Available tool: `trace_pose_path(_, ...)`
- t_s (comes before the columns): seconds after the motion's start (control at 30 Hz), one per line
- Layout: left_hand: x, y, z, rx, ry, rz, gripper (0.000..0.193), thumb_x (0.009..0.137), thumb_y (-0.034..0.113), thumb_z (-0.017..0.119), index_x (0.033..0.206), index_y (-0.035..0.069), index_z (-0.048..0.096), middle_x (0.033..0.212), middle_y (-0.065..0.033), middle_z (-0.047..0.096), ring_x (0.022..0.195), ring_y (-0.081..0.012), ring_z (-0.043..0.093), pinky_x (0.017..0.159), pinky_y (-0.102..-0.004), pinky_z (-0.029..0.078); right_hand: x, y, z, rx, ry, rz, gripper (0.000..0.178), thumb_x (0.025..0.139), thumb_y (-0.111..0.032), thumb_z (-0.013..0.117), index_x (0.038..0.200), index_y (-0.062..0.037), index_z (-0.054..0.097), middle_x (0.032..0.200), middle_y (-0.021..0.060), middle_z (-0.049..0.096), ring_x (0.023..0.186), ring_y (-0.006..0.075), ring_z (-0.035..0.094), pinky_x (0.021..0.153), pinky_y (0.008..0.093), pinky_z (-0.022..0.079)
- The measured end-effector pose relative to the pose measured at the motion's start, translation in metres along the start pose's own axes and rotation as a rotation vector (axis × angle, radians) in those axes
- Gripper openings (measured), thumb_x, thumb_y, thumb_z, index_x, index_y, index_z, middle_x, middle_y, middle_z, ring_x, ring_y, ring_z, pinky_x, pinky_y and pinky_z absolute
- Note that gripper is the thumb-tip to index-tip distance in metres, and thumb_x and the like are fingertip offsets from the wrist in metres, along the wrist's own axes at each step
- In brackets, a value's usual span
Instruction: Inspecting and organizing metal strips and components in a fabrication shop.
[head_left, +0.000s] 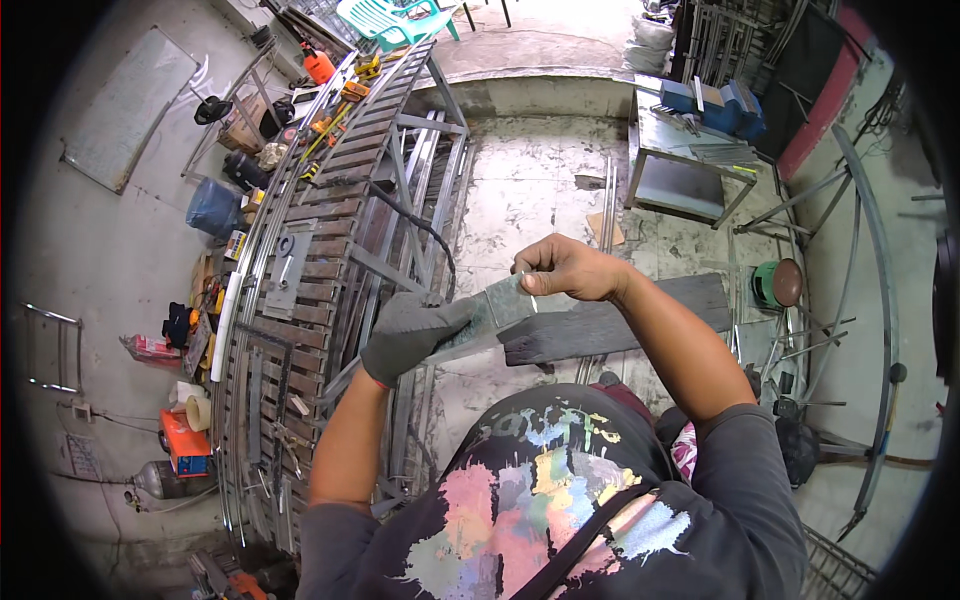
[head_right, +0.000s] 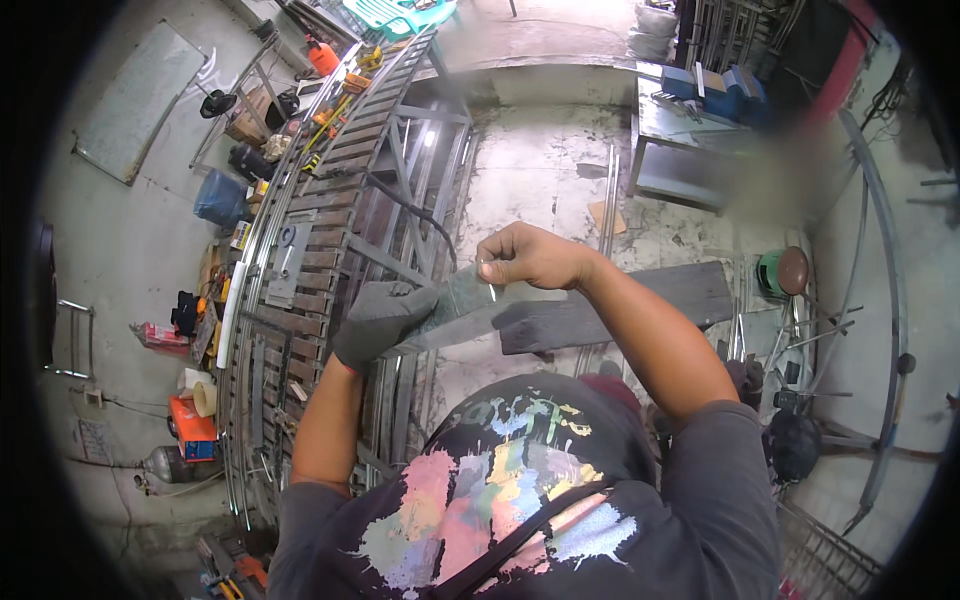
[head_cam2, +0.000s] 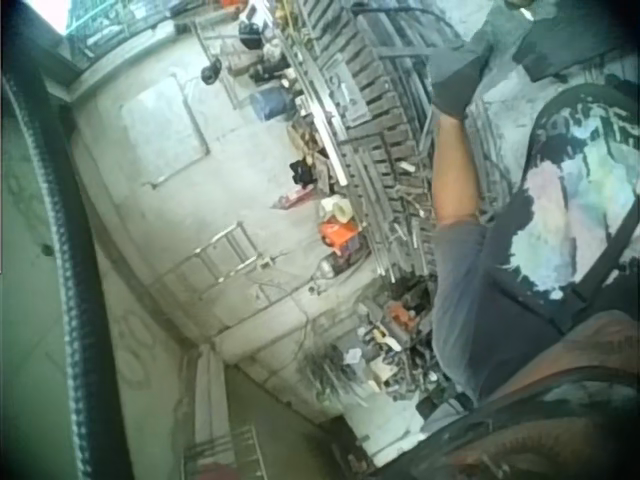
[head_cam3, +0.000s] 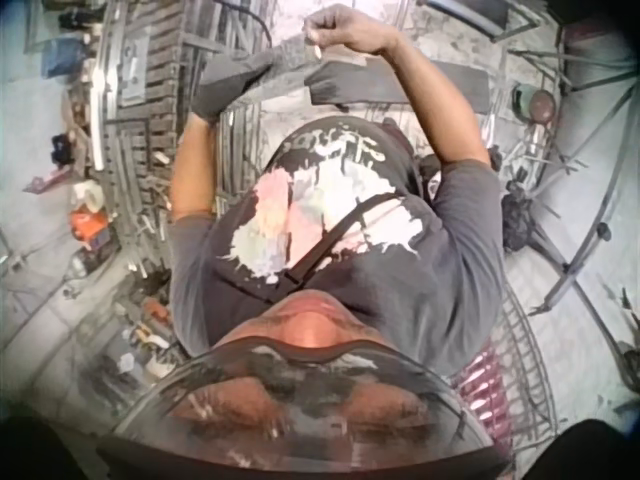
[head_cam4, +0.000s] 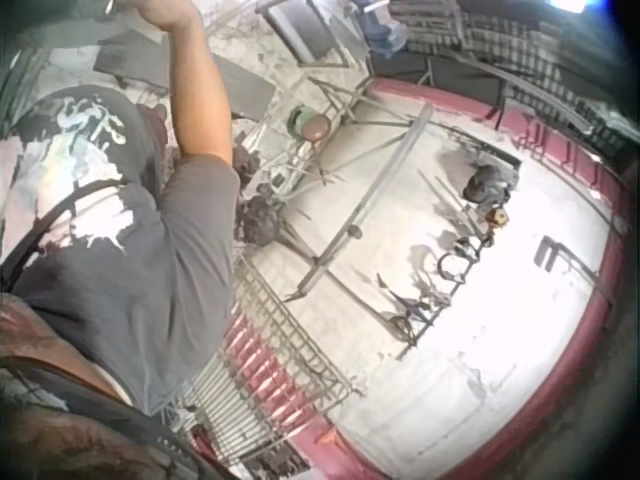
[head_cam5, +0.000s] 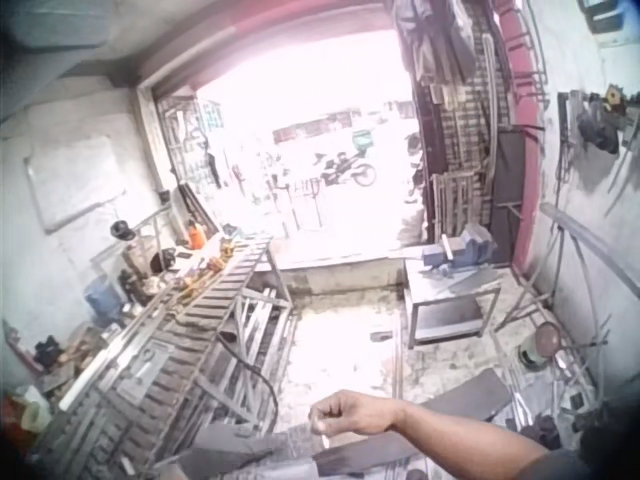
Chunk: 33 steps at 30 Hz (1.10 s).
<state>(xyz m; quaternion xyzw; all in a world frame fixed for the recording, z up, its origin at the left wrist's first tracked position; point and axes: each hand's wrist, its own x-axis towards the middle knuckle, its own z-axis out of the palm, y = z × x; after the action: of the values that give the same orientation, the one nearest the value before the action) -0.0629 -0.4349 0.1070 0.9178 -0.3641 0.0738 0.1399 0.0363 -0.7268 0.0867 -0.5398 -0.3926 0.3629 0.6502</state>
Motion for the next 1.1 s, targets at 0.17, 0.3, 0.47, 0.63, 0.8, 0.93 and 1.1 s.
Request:
trace_pose_path(0.17,0.010,-0.016,-0.002,-0.311,-0.095,-0.116,0.036,0.092,0.015,0.057,0.128,0.016,0.062,0.080,-0.0145,0.064,0.069,-0.0324,0.064,0.060,-0.0406,0.051,-0.001,0.003,0.008,0.151,0.199,0.084,0.038,0.094,-0.039,0.069,0.079,-0.0059,0.058,0.073,-0.0066,0.050,0.066,0.0050,0.040,0.060,0.0233,0.032)
trace_pose_path(0.3,0.032,0.000,-0.003,-0.568,-0.194,-0.240,0.032,0.093,0.010,0.054,0.125,0.008,0.061,0.082,-0.0127,0.064,0.068,-0.0303,0.063,0.062,-0.0397,0.050,-0.005,-0.012,0.018,0.127,0.244,0.144,0.038,0.094,-0.040,0.069,0.079,-0.0058,0.059,0.068,-0.0064,0.049,0.060,0.0045,0.038,0.053,0.0237,0.029)
trace_pose_path(0.47,0.060,0.037,-0.004,-0.814,-0.299,-0.569,0.040,0.097,0.038,0.059,0.086,0.001,0.068,0.067,0.0012,0.054,0.063,-0.0091,0.045,0.058,-0.0306,0.040,-0.011,-0.020,0.024,-0.011,0.256,0.171,0.037,0.094,-0.037,0.070,0.079,-0.0047,0.060,0.066,-0.0059,0.050,0.060,0.0050,0.039,0.053,0.0247,0.030)
trace_pose_path(0.63,0.055,0.035,0.023,-0.876,-0.204,-0.434,0.031,0.098,0.029,0.058,0.083,0.003,0.067,0.066,-0.0014,0.053,0.060,-0.0127,0.046,0.056,-0.0339,0.040,-0.024,-0.026,0.024,-0.115,0.289,0.249,0.032,0.094,-0.030,0.071,0.079,-0.0032,0.062,0.067,-0.0045,0.054,0.062,0.0065,0.045,0.056,0.0256,0.035)
trace_pose_path(0.8,0.061,0.043,0.024,-0.266,0.034,0.155,0.011,0.090,0.021,0.062,0.091,0.012,0.068,0.071,-0.0114,0.057,0.061,-0.0287,0.057,0.055,-0.0405,0.042,-0.038,-0.017,0.020,-0.119,0.272,0.175,0.029,0.092,-0.026,0.072,0.083,0.0006,0.068,0.071,0.0043,0.064,0.065,0.0108,0.059,0.060,0.0272,0.047)
trace_pose_path(0.93,0.067,0.052,0.023,-0.187,0.001,0.098,0.016,0.085,0.023,0.065,0.097,0.015,0.070,0.071,-0.0096,0.059,0.063,-0.0288,0.060,0.056,-0.0412,0.044,-0.050,-0.015,0.016,-0.043,0.304,0.170,0.025,0.093,-0.026,0.071,0.090,-0.0011,0.068,0.081,0.0002,0.064,0.079,0.0087,0.056,0.075,0.0254,0.045)
trace_pose_path(1.1,0.054,0.064,0.024,-0.083,-0.081,-0.100,0.017,0.086,0.033,0.067,0.099,0.025,0.075,0.070,-0.0062,0.060,0.063,-0.0255,0.061,0.055,-0.0392,0.049,-0.073,-0.025,0.011,-0.220,0.657,0.003,0.027,0.096,-0.024,0.066,0.109,-0.0002,0.068,0.105,0.0066,0.069,0.102,0.0154,0.061,0.096,0.0314,0.044)
